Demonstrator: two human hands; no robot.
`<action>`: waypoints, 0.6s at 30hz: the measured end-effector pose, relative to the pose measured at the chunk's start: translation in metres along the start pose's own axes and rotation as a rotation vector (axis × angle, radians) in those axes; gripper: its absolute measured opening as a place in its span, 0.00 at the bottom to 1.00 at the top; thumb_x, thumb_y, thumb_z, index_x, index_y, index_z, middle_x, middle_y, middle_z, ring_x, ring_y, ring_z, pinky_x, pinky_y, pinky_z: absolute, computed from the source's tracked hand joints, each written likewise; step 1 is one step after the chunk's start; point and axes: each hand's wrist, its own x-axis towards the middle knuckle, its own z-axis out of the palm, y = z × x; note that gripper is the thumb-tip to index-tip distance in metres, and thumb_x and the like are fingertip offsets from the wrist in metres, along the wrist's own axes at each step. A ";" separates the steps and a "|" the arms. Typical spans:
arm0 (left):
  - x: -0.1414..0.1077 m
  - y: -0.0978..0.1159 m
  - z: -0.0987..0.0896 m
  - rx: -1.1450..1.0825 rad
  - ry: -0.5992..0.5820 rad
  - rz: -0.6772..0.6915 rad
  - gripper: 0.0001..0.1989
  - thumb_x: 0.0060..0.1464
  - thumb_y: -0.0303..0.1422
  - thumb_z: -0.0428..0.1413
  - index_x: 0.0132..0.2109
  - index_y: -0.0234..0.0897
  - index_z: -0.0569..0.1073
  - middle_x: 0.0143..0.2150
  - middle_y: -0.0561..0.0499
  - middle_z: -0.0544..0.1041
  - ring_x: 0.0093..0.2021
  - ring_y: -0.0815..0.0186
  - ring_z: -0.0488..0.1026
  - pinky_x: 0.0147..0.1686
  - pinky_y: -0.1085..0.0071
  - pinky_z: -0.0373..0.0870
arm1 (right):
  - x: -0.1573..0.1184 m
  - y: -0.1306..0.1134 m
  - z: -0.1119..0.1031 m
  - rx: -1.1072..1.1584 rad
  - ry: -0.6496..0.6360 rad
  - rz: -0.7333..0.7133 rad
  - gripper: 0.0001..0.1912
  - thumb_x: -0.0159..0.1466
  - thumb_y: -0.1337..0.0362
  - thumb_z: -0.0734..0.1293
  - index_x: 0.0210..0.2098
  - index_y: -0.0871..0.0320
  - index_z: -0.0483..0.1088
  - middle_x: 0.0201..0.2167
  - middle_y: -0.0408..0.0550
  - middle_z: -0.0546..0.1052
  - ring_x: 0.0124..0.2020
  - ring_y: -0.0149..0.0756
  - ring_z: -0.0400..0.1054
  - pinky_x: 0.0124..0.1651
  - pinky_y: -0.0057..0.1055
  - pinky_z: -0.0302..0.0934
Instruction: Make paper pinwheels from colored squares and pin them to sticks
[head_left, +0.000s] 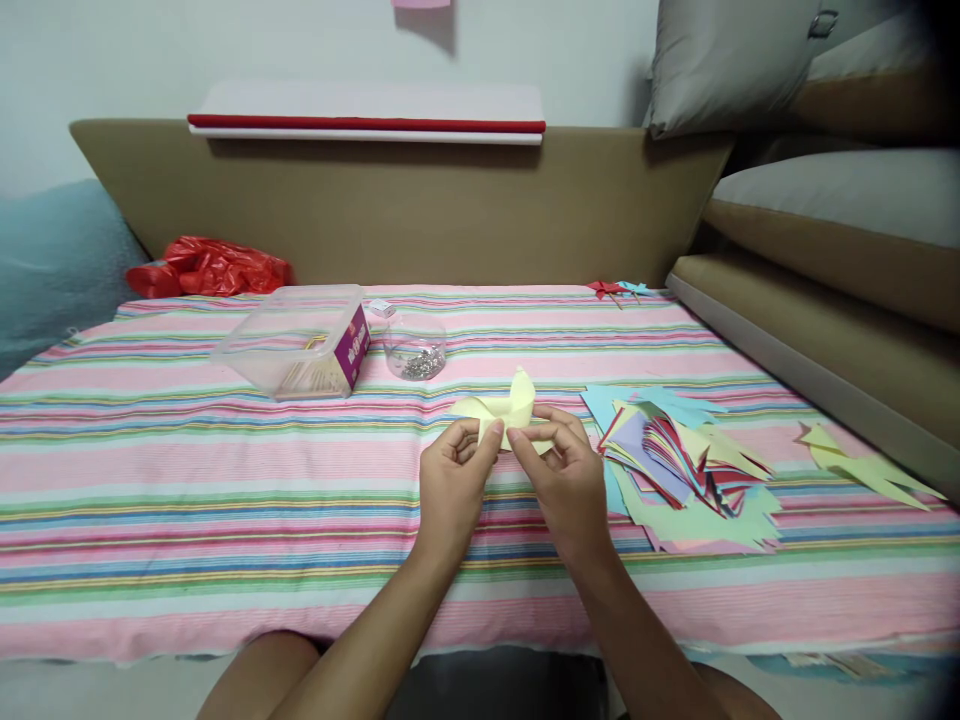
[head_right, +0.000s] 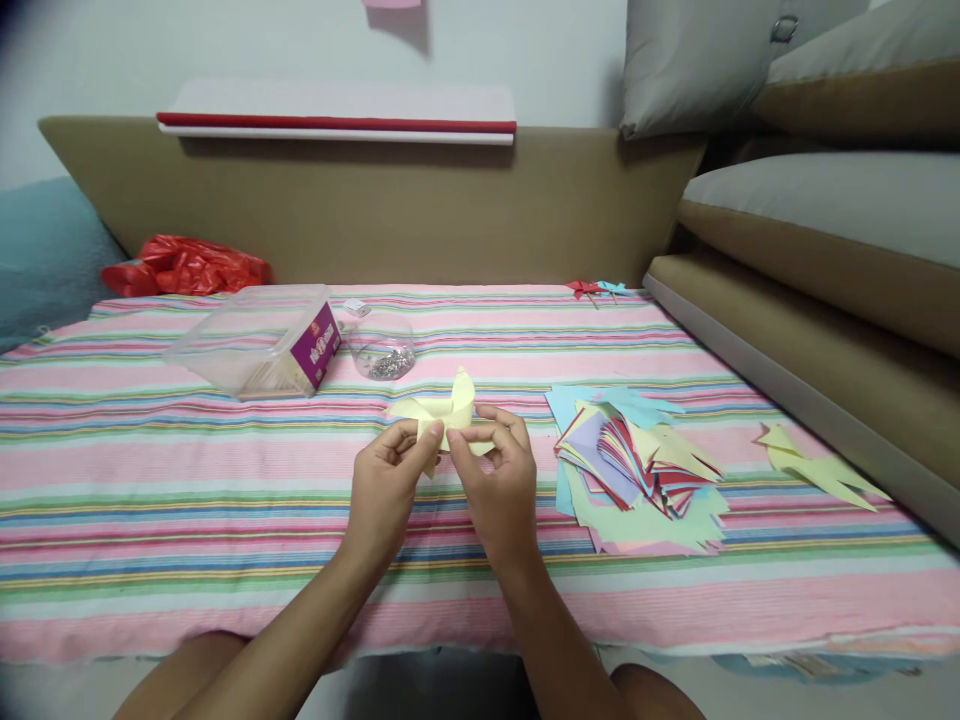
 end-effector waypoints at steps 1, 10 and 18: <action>0.000 0.000 0.000 0.002 -0.001 0.002 0.11 0.54 0.38 0.65 0.32 0.34 0.77 0.27 0.53 0.75 0.29 0.69 0.70 0.31 0.75 0.65 | 0.000 0.000 0.000 0.007 0.000 0.007 0.09 0.58 0.56 0.73 0.29 0.56 0.77 0.51 0.54 0.72 0.49 0.45 0.71 0.36 0.33 0.67; 0.006 0.004 -0.003 -0.002 0.006 0.024 0.12 0.54 0.39 0.65 0.33 0.34 0.77 0.26 0.54 0.74 0.28 0.69 0.70 0.31 0.74 0.66 | 0.002 -0.001 0.000 0.079 0.074 -0.025 0.13 0.61 0.53 0.70 0.32 0.56 0.75 0.48 0.52 0.73 0.50 0.43 0.69 0.43 0.35 0.67; 0.016 0.022 -0.015 -0.106 -0.032 -0.012 0.15 0.51 0.42 0.66 0.33 0.34 0.77 0.29 0.50 0.78 0.30 0.67 0.73 0.33 0.73 0.67 | 0.025 0.018 -0.004 0.257 0.181 0.209 0.18 0.61 0.46 0.68 0.38 0.55 0.74 0.41 0.46 0.76 0.40 0.37 0.72 0.40 0.33 0.69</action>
